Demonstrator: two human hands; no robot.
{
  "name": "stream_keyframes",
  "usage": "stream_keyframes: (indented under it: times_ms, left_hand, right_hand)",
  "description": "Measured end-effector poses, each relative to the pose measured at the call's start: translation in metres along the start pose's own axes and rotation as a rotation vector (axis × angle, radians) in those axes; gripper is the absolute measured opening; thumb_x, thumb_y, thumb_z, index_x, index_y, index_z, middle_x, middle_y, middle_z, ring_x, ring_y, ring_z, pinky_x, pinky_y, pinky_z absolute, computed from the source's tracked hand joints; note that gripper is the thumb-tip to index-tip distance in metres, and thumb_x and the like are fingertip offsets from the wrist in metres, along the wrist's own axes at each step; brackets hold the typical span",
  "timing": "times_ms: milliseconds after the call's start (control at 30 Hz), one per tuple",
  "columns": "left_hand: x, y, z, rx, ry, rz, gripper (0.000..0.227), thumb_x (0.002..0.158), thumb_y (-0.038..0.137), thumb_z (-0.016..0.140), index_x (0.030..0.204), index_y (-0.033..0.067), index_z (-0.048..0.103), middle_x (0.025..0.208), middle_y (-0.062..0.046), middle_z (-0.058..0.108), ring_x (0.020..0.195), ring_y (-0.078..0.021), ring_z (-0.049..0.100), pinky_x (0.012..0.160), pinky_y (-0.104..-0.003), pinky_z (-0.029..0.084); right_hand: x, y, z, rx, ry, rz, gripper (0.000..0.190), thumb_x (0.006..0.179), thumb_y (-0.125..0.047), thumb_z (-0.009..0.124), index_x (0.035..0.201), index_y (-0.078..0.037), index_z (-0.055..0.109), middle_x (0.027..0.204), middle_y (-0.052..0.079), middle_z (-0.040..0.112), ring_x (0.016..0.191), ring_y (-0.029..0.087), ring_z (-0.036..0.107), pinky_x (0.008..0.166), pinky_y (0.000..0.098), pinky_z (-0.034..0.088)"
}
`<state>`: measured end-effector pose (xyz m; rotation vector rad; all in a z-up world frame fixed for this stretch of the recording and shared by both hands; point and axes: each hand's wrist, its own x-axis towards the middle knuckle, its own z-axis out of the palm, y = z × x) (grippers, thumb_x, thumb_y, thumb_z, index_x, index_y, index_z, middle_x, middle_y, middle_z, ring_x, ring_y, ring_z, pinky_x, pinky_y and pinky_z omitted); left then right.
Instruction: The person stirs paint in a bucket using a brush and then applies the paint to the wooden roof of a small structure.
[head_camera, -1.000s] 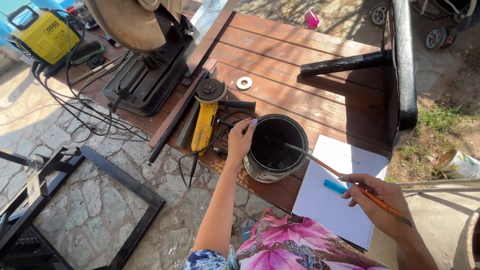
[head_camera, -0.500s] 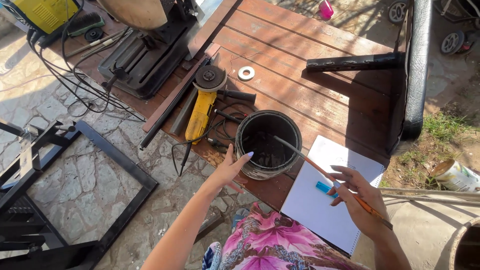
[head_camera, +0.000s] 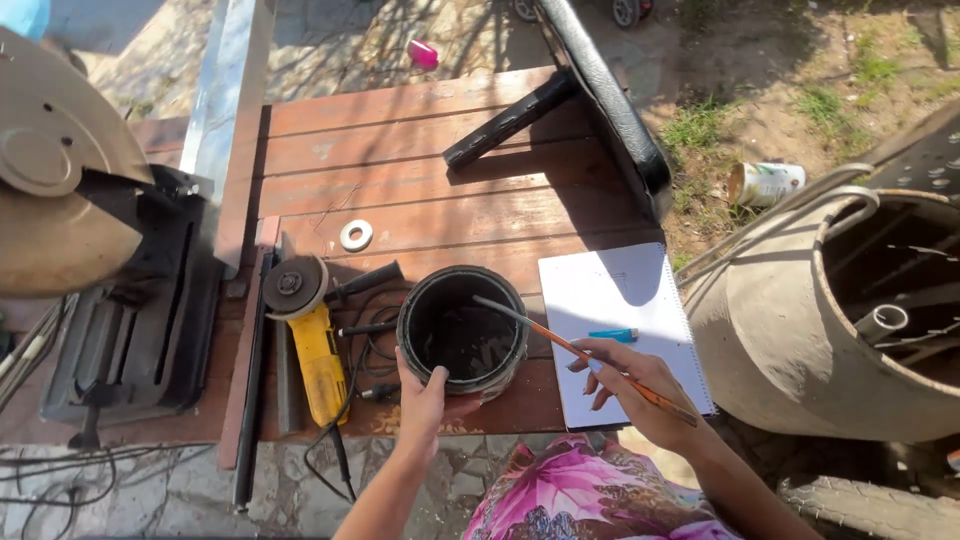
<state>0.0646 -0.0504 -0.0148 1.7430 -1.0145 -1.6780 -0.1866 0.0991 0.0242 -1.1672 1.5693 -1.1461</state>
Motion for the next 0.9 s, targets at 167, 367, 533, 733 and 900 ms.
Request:
stream_keyframes:
  times_ms: [167, 367, 533, 733, 900]
  left_hand:
    - [-0.047, 0.053, -0.008, 0.019, -0.084, -0.023, 0.078, 0.096, 0.004, 0.045, 0.165, 0.0299, 0.02, 0.16, -0.005, 0.041, 0.127, -0.0324, 0.058, 0.098, -0.042, 0.05]
    - [-0.066, 0.083, 0.0, 0.314, -0.073, 0.103, 0.081, 0.088, 0.009, 0.058, 0.164, 0.0201, 0.034, 0.155, -0.003, 0.051, 0.139, -0.0259, 0.05, 0.115, -0.038, 0.04]
    - [-0.063, 0.055, 0.035, 0.29, -0.351, 0.379, 0.081, 0.079, -0.001, 0.062, 0.157, 0.0109, 0.048, 0.132, -0.007, 0.066, 0.12, -0.0169, 0.059, 0.106, -0.026, 0.041]
    - [-0.13, 0.042, 0.114, 0.44, -0.708, 0.025, 0.083, 0.086, -0.002, 0.051, 0.163, 0.0263, 0.036, 0.141, -0.008, 0.056, 0.096, -0.0283, 0.06, 0.078, -0.048, 0.06]
    - [-0.206, 0.005, 0.162, 0.738, -1.037, 0.031, 0.08, 0.091, 0.013, 0.051, 0.164, 0.0331, 0.026, 0.147, -0.004, 0.058, 0.113, -0.0286, 0.07, 0.087, -0.048, 0.067]
  right_hand:
    - [-0.035, -0.012, 0.036, 0.194, 0.201, 0.032, 0.038, 0.1, -0.019, 0.048, 0.128, -0.006, 0.07, 0.104, 0.011, 0.082, 0.067, 0.016, 0.076, 0.06, 0.0283, 0.067]
    - [-0.101, -0.046, 0.052, 0.475, 0.426, -0.198, 0.045, 0.102, -0.032, 0.056, 0.127, 0.004, 0.067, 0.112, 0.02, 0.076, 0.08, 0.024, 0.076, 0.064, 0.0349, 0.068]
    - [-0.169, -0.051, 0.07, 0.388, 0.883, -0.311, 0.027, 0.099, -0.011, 0.062, 0.117, 0.007, 0.071, 0.102, 0.027, 0.079, 0.074, 0.027, 0.079, 0.054, 0.0315, 0.07]
    - [-0.268, -0.06, 0.068, 0.077, 1.234, -0.19, 0.027, 0.097, -0.013, 0.06, 0.111, 0.004, 0.076, 0.084, 0.016, 0.083, 0.07, 0.021, 0.083, 0.057, 0.0297, 0.077]
    - [-0.377, -0.036, 0.087, 0.023, 1.615, 0.013, 0.028, 0.096, -0.011, 0.059, 0.111, 0.008, 0.073, 0.087, 0.022, 0.081, 0.069, 0.029, 0.083, 0.064, 0.0337, 0.078]
